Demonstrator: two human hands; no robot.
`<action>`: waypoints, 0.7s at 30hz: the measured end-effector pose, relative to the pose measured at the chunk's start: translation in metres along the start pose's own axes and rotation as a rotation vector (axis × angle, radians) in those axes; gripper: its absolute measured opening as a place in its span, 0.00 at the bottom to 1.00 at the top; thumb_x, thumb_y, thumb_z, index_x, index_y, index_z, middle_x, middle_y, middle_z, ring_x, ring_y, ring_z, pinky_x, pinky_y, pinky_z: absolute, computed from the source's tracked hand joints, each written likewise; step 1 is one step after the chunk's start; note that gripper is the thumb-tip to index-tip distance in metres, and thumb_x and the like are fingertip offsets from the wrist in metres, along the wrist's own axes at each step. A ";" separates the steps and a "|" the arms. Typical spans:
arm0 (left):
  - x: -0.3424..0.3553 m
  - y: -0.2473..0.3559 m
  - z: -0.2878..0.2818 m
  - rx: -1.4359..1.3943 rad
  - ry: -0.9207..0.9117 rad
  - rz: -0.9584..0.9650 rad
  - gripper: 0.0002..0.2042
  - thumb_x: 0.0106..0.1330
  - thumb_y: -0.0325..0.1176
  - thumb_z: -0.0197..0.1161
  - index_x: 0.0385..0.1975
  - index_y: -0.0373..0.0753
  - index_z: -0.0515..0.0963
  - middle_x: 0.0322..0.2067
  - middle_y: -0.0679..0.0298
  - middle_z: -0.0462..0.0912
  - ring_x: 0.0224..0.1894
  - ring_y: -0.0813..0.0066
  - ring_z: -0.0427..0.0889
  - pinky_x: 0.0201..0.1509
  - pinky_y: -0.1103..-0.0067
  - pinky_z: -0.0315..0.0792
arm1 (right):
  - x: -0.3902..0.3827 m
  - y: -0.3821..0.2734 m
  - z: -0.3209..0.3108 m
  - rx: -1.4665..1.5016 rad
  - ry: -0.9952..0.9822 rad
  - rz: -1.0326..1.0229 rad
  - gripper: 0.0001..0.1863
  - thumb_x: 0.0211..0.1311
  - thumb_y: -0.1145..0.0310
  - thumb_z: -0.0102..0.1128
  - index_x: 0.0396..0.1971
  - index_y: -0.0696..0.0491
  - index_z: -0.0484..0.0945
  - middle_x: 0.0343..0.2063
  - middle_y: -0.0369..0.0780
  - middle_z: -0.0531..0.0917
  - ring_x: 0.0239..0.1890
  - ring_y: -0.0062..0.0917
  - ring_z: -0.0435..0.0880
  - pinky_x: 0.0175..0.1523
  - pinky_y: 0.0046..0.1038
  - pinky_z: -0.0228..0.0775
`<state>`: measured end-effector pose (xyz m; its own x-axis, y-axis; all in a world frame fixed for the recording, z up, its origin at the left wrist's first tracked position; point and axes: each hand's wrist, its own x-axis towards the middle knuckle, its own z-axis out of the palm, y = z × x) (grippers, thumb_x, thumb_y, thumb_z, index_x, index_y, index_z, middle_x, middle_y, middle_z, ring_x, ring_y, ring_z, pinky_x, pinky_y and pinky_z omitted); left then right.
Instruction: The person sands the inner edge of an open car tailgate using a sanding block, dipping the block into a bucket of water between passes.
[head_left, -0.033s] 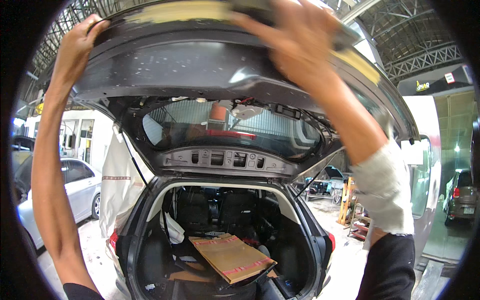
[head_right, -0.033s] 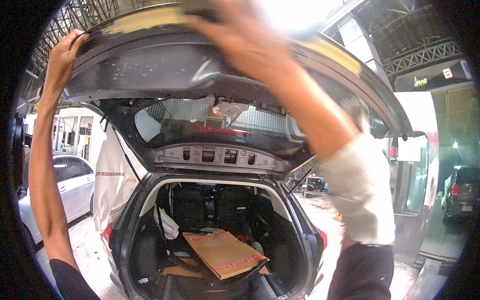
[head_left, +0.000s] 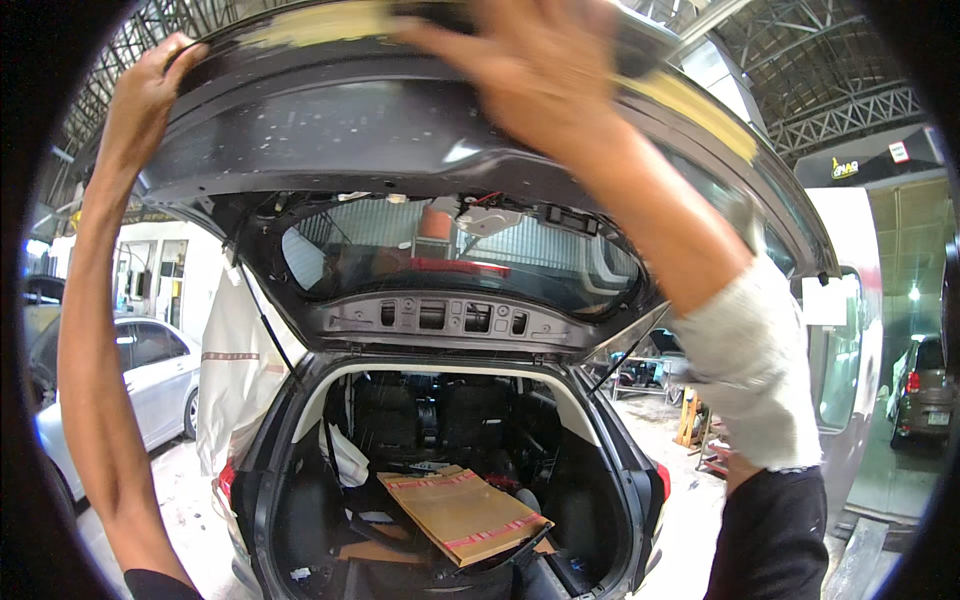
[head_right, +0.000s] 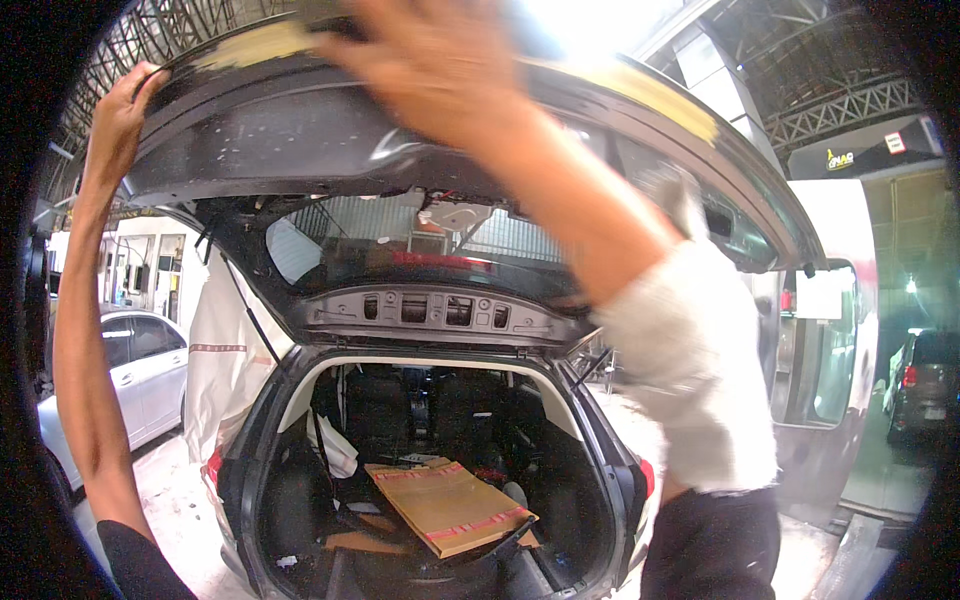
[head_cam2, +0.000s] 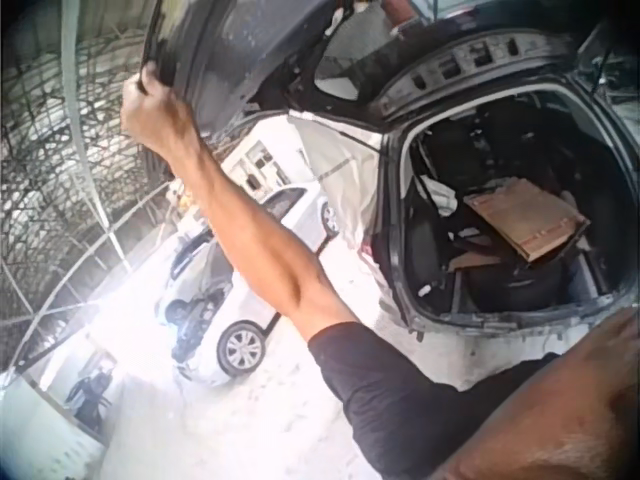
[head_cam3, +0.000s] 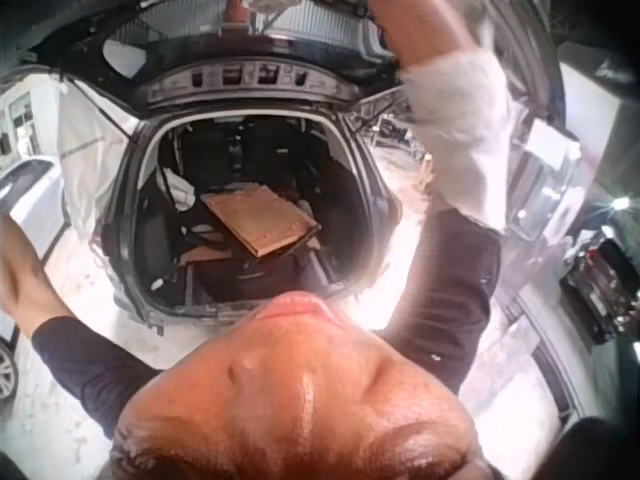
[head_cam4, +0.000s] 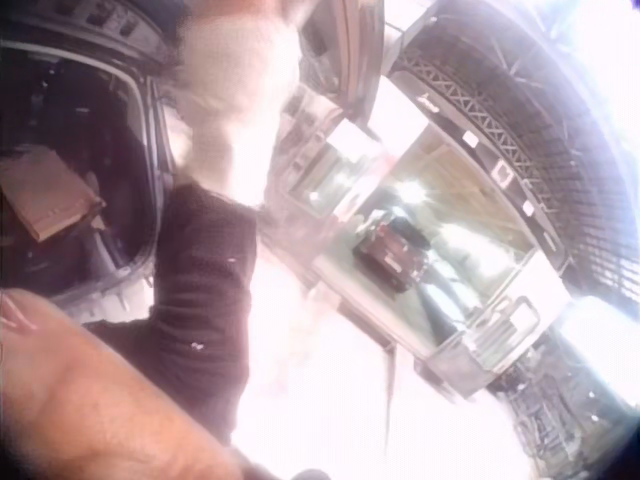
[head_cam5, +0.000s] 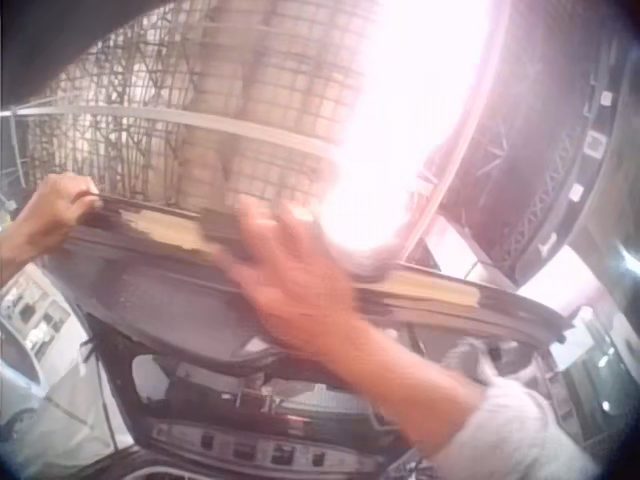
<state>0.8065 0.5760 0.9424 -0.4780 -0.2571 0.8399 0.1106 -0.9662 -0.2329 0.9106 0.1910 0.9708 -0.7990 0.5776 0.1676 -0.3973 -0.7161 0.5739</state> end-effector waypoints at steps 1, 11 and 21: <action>0.006 -0.001 0.002 -0.015 -0.026 -0.038 0.19 0.74 0.49 0.52 0.41 0.37 0.77 0.34 0.52 0.82 0.37 0.58 0.82 0.46 0.71 0.72 | 0.027 -0.002 0.008 0.091 0.174 -0.036 0.17 0.61 0.69 0.52 0.49 0.44 0.82 0.56 0.45 0.70 0.52 0.38 0.71 0.55 0.43 0.63; 0.006 0.011 -0.008 -0.011 -0.124 -0.152 0.20 0.74 0.51 0.52 0.41 0.38 0.78 0.32 0.59 0.82 0.36 0.72 0.79 0.46 0.76 0.71 | -0.158 0.136 -0.064 -0.111 -0.037 0.024 0.22 0.60 0.68 0.62 0.51 0.24 0.82 0.57 0.36 0.73 0.60 0.30 0.69 0.61 0.33 0.52; 0.002 -0.034 0.004 0.018 -0.103 -0.123 0.19 0.75 0.46 0.52 0.45 0.33 0.76 0.39 0.56 0.81 0.43 0.73 0.79 0.54 0.79 0.68 | -0.081 0.082 -0.022 -0.034 0.065 -0.055 0.24 0.60 0.72 0.52 0.52 0.32 0.81 0.57 0.39 0.71 0.57 0.32 0.69 0.55 0.37 0.57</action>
<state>0.8057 0.6083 0.9543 -0.3968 -0.1364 0.9077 0.0731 -0.9904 -0.1169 0.9331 0.0768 0.9860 -0.8028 0.5903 0.0834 -0.4557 -0.6978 0.5527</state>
